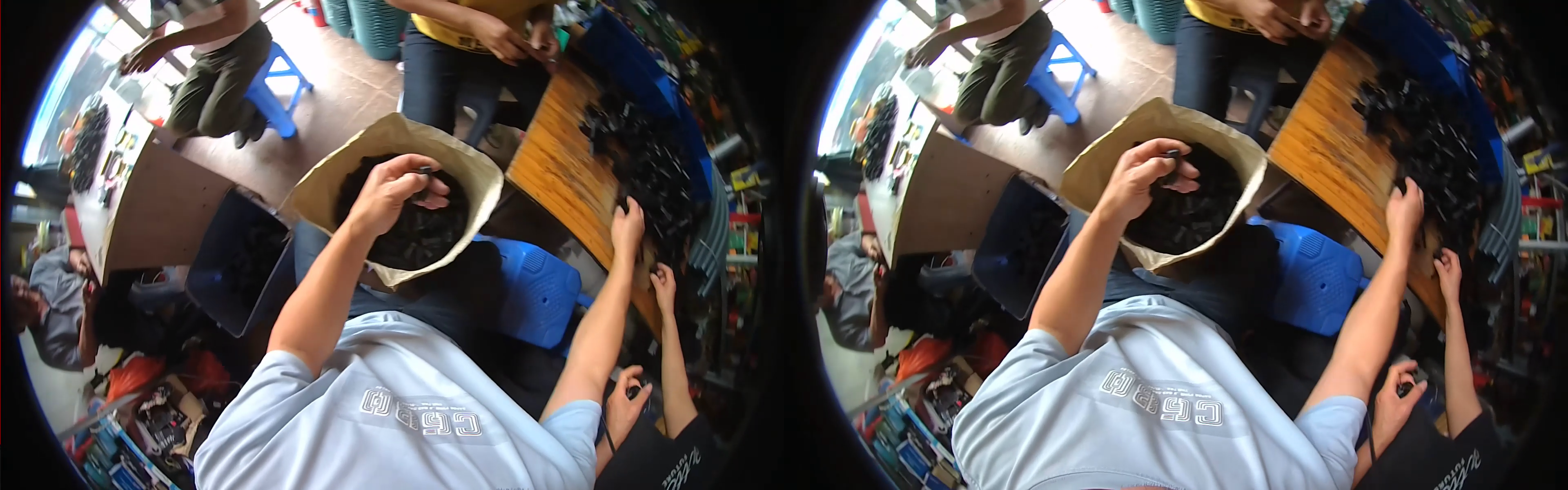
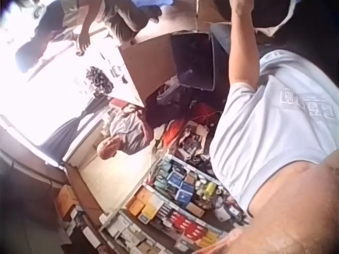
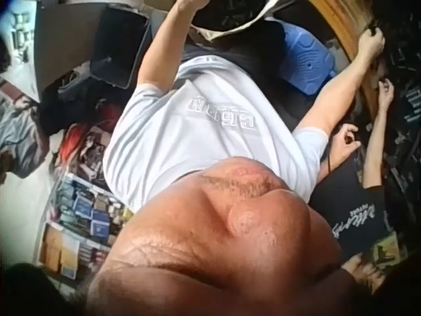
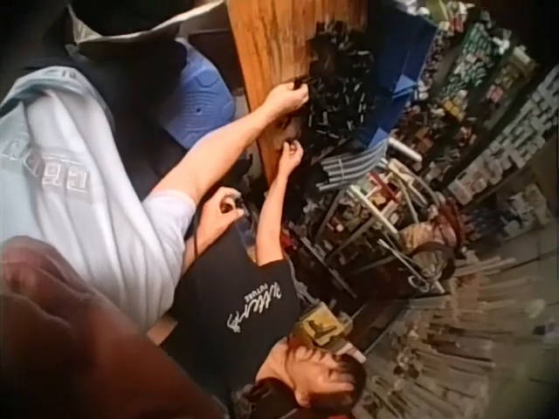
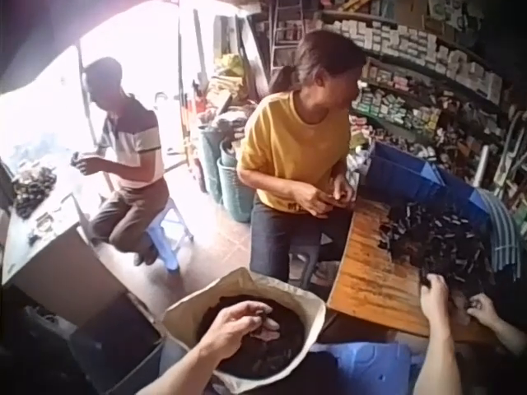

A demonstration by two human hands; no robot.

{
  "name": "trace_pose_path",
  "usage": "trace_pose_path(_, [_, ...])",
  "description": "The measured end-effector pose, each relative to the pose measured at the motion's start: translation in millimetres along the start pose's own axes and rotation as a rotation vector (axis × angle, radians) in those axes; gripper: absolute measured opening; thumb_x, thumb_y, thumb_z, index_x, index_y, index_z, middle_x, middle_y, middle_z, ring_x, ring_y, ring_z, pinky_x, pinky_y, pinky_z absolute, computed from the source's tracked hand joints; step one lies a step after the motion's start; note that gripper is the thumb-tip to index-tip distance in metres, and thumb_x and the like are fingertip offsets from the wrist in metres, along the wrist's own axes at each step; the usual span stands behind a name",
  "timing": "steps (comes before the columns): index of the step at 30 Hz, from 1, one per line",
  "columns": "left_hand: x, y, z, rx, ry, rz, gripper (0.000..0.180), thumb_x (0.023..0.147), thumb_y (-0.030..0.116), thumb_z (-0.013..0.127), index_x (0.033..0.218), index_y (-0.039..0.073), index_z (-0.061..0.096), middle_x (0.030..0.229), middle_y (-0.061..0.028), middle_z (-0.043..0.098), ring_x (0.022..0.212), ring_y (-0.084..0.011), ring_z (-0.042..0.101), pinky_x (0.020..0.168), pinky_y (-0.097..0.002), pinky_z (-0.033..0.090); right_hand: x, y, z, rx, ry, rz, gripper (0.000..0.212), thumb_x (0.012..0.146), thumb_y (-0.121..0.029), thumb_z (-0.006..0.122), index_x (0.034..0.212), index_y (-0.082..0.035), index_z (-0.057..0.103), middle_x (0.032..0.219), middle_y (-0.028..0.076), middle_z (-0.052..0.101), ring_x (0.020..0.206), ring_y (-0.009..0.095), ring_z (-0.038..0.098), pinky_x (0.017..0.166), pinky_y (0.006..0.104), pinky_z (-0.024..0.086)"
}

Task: Assembling small black plastic components at a workbench.

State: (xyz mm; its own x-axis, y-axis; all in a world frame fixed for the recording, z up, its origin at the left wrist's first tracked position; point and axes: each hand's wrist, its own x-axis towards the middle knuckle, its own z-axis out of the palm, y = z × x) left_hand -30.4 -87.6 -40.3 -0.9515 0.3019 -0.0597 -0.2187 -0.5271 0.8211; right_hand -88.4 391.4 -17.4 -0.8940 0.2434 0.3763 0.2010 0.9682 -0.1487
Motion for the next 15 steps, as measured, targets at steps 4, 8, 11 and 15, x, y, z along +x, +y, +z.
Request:
trace_pose_path(4, [0.7,-6.0,-2.2,-0.218,-0.021,-0.009,0.026,0.09,0.005,0.051,0.114,-0.002,0.056,0.09,-0.0169,0.066,0.08,-0.0272,0.069,0.078,-0.0386,0.058,-7.6,20.9,13.6,0.143,-0.004,-0.119,0.024,0.084,-0.006,0.06,0.109,-0.003,0.062,0.112,0.018,0.06,0.106,0.036,0.056,0.09,0.039,0.045])
trace_pose_path(8, [1.7,-10.5,-6.9,-0.267,-0.013,-0.041,0.02,0.09,0.006,0.051,0.109,0.0,0.056,0.089,-0.0168,0.066,0.081,-0.0271,0.068,0.077,-0.0397,0.058,-27.0,-28.2,-7.0,0.231,-0.021,-0.168,0.021,0.086,-0.005,0.058,0.106,-0.003,0.063,0.107,0.017,0.061,0.101,0.035,0.058,0.087,0.0382,0.046])
trace_pose_path(11, [2.3,-17.5,-13.3,-0.32,0.001,-0.032,0.006,0.09,0.005,0.05,0.095,0.004,0.054,0.087,-0.0159,0.065,0.081,-0.0274,0.068,0.075,-0.0434,0.058,-46.4,-71.7,-20.4,0.47,0.097,-0.337,0.021,0.091,-0.007,0.055,0.111,-0.002,0.061,0.099,0.011,0.063,0.092,0.026,0.06,0.081,0.0328,0.047])
trace_pose_path(15, [6.9,-28.0,-12.8,-0.251,0.138,-0.012,0.008,0.085,0.0,0.049,0.087,0.004,0.055,0.088,-0.0134,0.064,0.073,-0.0251,0.066,0.07,-0.0381,0.056,-80.0,-126.9,-27.4,1.233,-0.235,0.001,0.019,0.099,-0.018,0.052,0.108,-0.004,0.059,0.071,-0.001,0.049,0.059,0.005,0.044,0.051,0.0185,0.037])
